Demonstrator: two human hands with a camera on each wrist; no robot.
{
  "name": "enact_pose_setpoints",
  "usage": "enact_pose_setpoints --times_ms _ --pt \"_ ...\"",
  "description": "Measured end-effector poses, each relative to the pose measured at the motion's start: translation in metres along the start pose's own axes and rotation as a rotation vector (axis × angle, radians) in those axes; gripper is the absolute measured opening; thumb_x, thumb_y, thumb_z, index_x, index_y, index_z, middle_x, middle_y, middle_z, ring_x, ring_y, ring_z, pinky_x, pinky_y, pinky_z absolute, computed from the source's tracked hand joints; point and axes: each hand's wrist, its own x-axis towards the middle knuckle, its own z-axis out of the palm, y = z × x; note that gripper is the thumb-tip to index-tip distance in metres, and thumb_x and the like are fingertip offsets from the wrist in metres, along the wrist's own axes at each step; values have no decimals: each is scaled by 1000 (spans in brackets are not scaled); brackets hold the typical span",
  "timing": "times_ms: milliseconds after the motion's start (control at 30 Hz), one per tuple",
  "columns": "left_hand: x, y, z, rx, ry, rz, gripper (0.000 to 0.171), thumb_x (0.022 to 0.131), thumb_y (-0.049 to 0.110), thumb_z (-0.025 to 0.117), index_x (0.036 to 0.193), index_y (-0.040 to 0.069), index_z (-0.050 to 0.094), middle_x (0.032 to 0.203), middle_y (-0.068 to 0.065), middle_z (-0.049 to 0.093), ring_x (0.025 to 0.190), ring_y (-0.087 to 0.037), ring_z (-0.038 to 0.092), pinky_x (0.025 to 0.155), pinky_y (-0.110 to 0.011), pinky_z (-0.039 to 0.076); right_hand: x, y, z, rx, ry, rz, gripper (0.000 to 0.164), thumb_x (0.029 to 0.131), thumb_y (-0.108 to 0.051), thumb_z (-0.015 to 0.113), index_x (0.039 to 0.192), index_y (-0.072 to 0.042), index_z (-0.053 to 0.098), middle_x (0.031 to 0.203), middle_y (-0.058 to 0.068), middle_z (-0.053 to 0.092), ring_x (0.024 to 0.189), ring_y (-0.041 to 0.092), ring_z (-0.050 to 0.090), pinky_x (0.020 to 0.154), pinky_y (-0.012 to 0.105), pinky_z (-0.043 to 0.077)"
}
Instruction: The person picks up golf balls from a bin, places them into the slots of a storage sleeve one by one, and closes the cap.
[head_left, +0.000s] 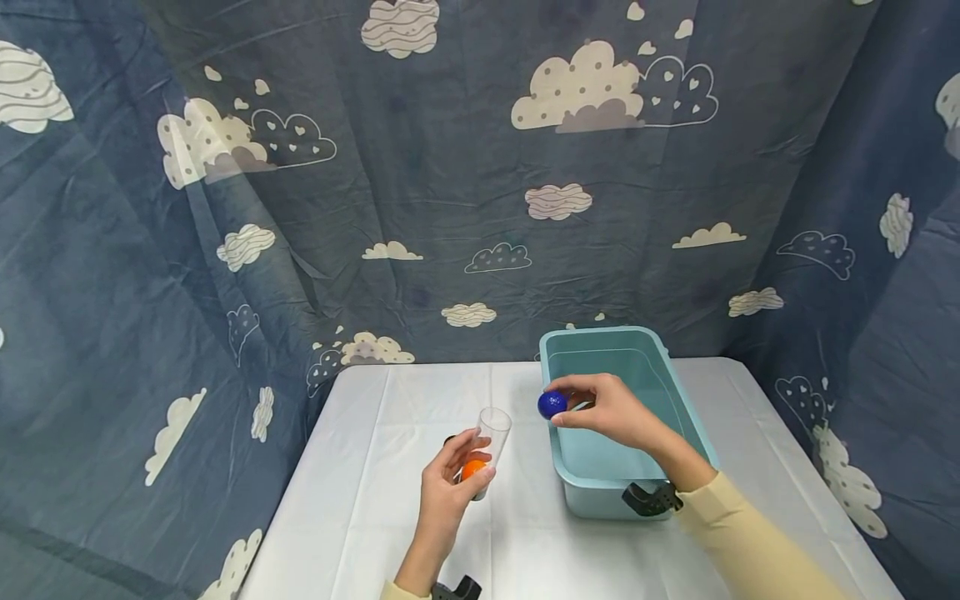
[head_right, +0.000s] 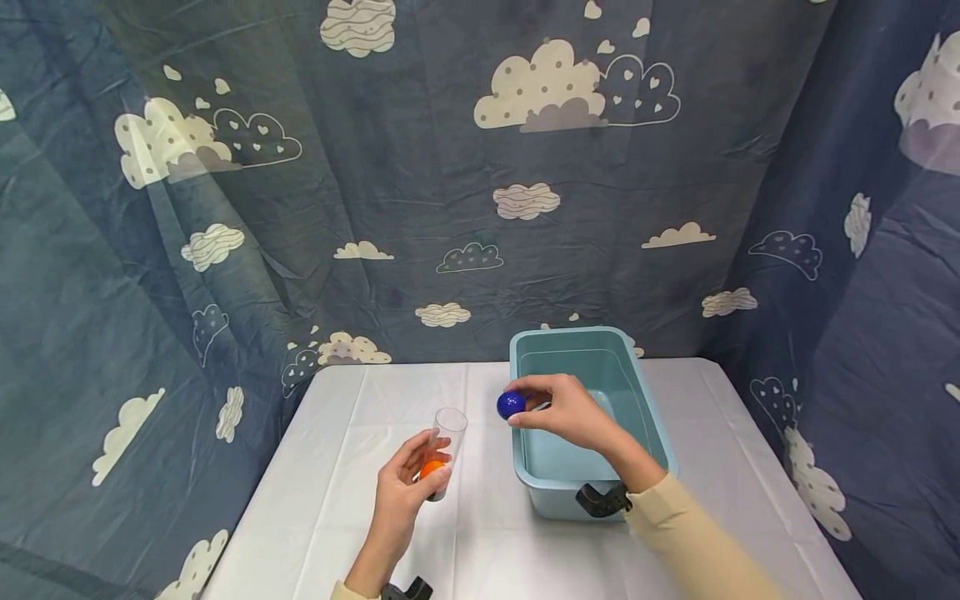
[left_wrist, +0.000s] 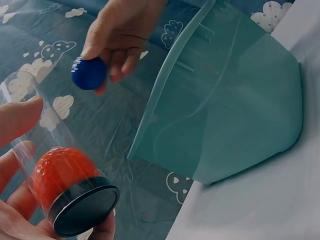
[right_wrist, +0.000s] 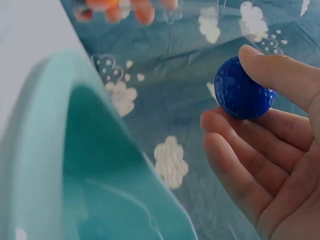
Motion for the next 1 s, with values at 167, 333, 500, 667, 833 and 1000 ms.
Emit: enact_pose_setpoints --times_ms 167,333,500,667,833,1000 --pt "-2 0 2 -1 -5 -18 52 85 8 81 133 17 64 125 -15 67 110 -37 63 91 -33 55 -2 -10 15 103 -6 -6 44 82 -28 86 122 -20 69 102 3 71 87 27 69 72 34 59" --pt "-4 -2 2 20 0 -35 51 85 10 82 132 18 64 124 -14 67 108 -36 65 91 -33 55 -5 -19 27 232 -15 6 44 84 -18 84 126 -22 68 109 5 71 92 31 69 76 35 59" --pt "-6 -2 3 30 2 -46 50 85 9 81 131 17 65 122 -13 68 107 -38 65 89 -32 55 -6 -25 35 296 -8 1 46 86 -20 83 128 -24 67 120 4 67 101 30 68 79 37 59" --pt "-7 -2 4 43 -4 -65 51 85 11 81 132 18 65 122 -15 68 105 -36 65 87 -33 56 -6 -27 41 311 6 -12 45 86 -20 83 128 -23 67 122 5 66 102 28 67 79 38 59" --pt "-9 -1 4 60 0 -88 51 85 11 81 133 18 65 120 -15 68 103 -32 65 84 -31 56 -5 -31 45 313 -1 -16 46 85 -22 83 128 -24 68 122 4 66 101 27 67 78 38 59" --pt "-11 -2 4 60 -6 -82 51 85 10 81 133 17 65 120 -16 68 104 -33 64 83 -29 56 -3 -33 50 304 -13 -30 45 85 -23 83 127 -27 68 123 2 66 100 26 67 79 38 59"
